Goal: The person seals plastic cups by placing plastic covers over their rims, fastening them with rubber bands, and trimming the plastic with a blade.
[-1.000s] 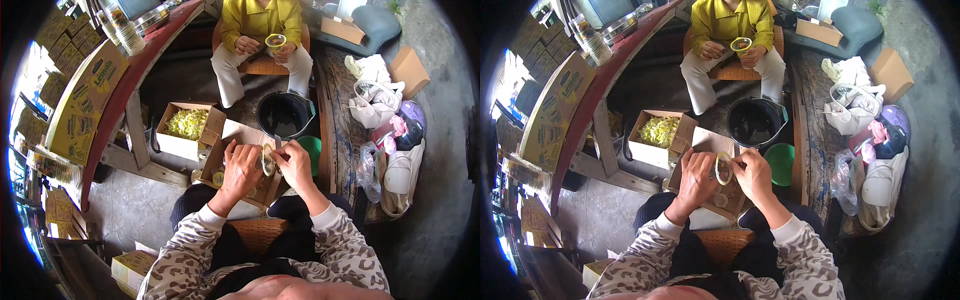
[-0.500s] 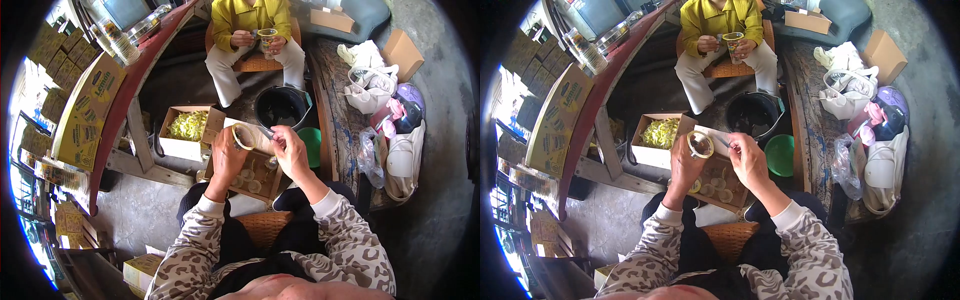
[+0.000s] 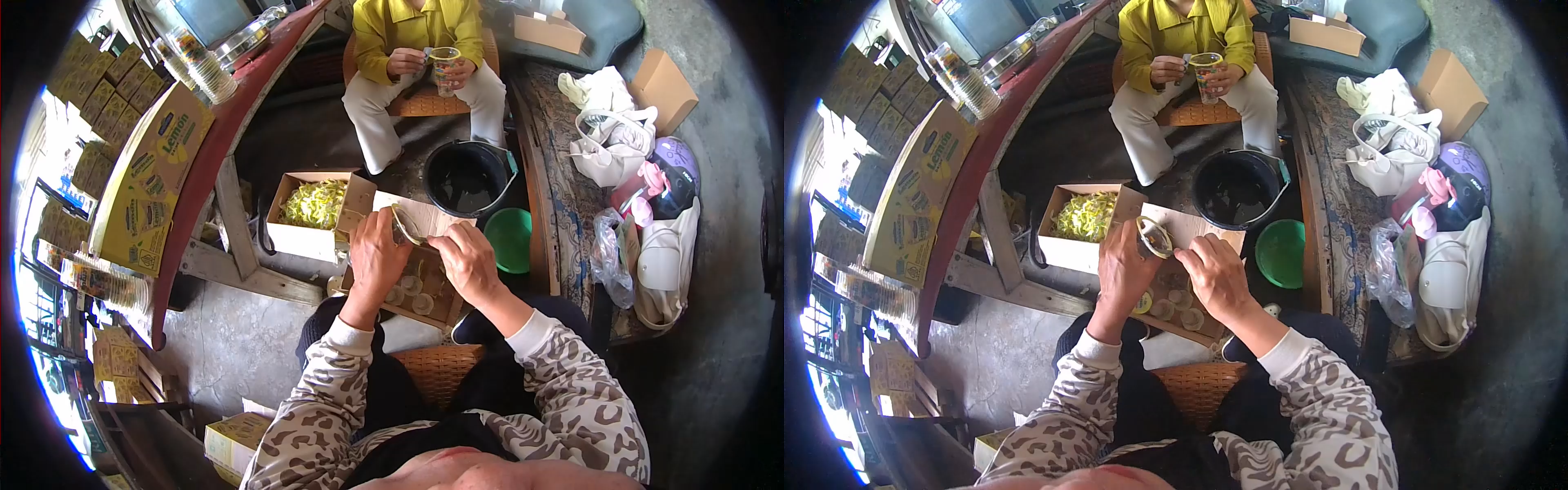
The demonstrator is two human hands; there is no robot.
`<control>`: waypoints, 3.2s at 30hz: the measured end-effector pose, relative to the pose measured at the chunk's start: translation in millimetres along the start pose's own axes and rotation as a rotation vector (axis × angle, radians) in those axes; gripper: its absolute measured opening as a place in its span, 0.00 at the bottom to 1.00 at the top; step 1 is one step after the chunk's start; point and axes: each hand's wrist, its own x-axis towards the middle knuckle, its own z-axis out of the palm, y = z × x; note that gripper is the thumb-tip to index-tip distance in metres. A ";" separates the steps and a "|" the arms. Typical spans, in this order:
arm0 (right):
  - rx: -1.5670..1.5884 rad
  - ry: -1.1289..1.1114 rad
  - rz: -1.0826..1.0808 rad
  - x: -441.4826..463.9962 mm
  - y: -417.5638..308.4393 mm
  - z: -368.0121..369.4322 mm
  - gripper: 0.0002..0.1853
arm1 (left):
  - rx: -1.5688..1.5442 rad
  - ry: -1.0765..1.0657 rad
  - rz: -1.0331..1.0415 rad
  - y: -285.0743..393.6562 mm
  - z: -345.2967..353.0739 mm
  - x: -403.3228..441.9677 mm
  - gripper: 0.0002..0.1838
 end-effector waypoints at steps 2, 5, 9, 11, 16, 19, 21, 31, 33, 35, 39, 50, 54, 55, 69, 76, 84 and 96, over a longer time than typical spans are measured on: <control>-0.023 -0.004 -0.012 -1.1 -0.1 1.0 0.07 | 0.002 -0.010 0.001 2.0 -0.9 -1.5 0.22; -0.052 -0.009 -0.029 -4.1 -1.0 3.6 0.07 | -0.009 -0.025 -0.011 2.9 -2.7 -2.6 0.20; -0.089 -0.026 -0.051 -5.9 -2.6 7.3 0.07 | -0.129 -0.153 -0.106 3.3 -8.4 -2.6 0.21; -0.089 -0.030 -0.053 -6.1 -3.1 9.1 0.07 | -0.139 -0.190 -0.125 2.6 -11.0 -1.8 0.21; -0.105 -0.043 -0.057 -7.4 -3.5 10.2 0.09 | -0.250 -0.318 -0.233 -5.2 -12.7 -0.4 0.23; -0.087 -0.041 -0.052 -6.7 -4.9 7.9 0.09 | -0.361 -0.391 -0.266 -14.0 -9.6 -0.5 0.24; -0.072 -0.024 -0.054 -5.9 -4.6 7.8 0.08 | -0.401 -0.411 -0.270 -16.5 -8.3 -0.5 0.24; -0.014 0.037 -0.011 -3.6 -5.5 4.3 0.08 | -0.594 -0.447 -0.227 -25.8 -5.6 0.7 0.23; -0.009 0.011 -0.020 -3.0 -4.7 4.0 0.08 | -0.580 -0.412 -0.222 -25.6 -5.8 1.5 0.22; -0.015 0.019 -0.012 -2.6 -2.6 1.8 0.08 | -0.564 -0.377 -0.215 -25.5 -7.9 3.7 0.22; -0.052 0.031 -0.023 -3.1 -1.7 -1.0 0.07 | -0.507 -0.316 -0.186 -20.3 -16.3 4.8 0.22; -0.060 0.021 -0.041 -5.5 -4.1 2.9 0.07 | -0.693 -0.559 -0.259 -27.3 -18.7 5.6 0.22; -0.031 0.036 -0.030 -3.6 -3.8 1.9 0.07 | -0.774 -0.587 -0.293 -28.5 -16.8 6.6 0.22; -0.032 0.038 -0.029 -2.7 -3.7 0.6 0.07 | -0.768 -0.584 -0.285 -28.9 -16.4 7.7 0.22; 0.138 0.059 0.180 -2.9 4.2 5.4 0.09 | -0.862 -0.651 -0.239 -22.8 -15.8 7.3 0.22; 0.340 0.137 0.366 -2.2 15.2 4.7 0.10 | -0.761 -0.386 -0.177 -30.4 -13.5 7.6 0.23; 0.303 0.185 0.244 0.3 6.1 0.4 0.10 | -0.671 -0.292 -0.242 -27.2 -6.8 10.4 0.26; 0.216 0.227 0.197 3.0 -4.7 -2.8 0.09 | -0.758 -0.205 -0.306 -16.2 6.0 1.1 0.23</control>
